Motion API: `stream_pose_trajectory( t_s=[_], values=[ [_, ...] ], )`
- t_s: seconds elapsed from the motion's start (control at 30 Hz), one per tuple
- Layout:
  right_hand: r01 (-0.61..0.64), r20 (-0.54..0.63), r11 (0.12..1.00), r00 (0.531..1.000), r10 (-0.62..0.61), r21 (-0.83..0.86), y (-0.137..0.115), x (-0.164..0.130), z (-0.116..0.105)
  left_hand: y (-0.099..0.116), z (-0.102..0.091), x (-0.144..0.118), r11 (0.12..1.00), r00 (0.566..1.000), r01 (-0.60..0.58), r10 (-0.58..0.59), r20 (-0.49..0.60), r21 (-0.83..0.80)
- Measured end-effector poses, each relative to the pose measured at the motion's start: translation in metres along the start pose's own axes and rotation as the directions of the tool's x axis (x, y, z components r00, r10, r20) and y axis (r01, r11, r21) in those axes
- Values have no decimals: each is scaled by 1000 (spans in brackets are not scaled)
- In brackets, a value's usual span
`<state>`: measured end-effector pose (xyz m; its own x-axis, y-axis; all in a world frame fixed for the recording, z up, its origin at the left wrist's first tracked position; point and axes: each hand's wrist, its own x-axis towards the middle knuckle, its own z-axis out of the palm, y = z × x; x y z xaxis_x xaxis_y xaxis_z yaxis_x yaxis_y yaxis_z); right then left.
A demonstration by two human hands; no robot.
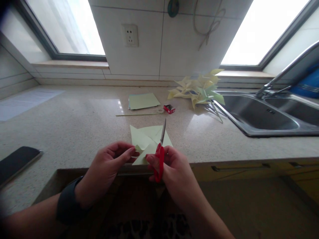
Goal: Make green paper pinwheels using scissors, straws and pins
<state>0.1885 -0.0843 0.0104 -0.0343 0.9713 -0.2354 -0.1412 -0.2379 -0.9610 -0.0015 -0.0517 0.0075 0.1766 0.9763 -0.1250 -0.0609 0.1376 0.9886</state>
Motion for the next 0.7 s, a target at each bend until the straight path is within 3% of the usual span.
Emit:
stream_pose_trajectory(
  t_s=[0.43, 0.7],
  values=[
    [92, -43, 990, 995, -88, 105, 11, 17, 9, -18, -5, -3, 965, 989, -122, 97, 115, 230],
    [71, -89, 989, 994, -60, 129, 8, 19, 14, -10, -1, -2, 999, 994, -34, 33, 102, 14]
  ],
)
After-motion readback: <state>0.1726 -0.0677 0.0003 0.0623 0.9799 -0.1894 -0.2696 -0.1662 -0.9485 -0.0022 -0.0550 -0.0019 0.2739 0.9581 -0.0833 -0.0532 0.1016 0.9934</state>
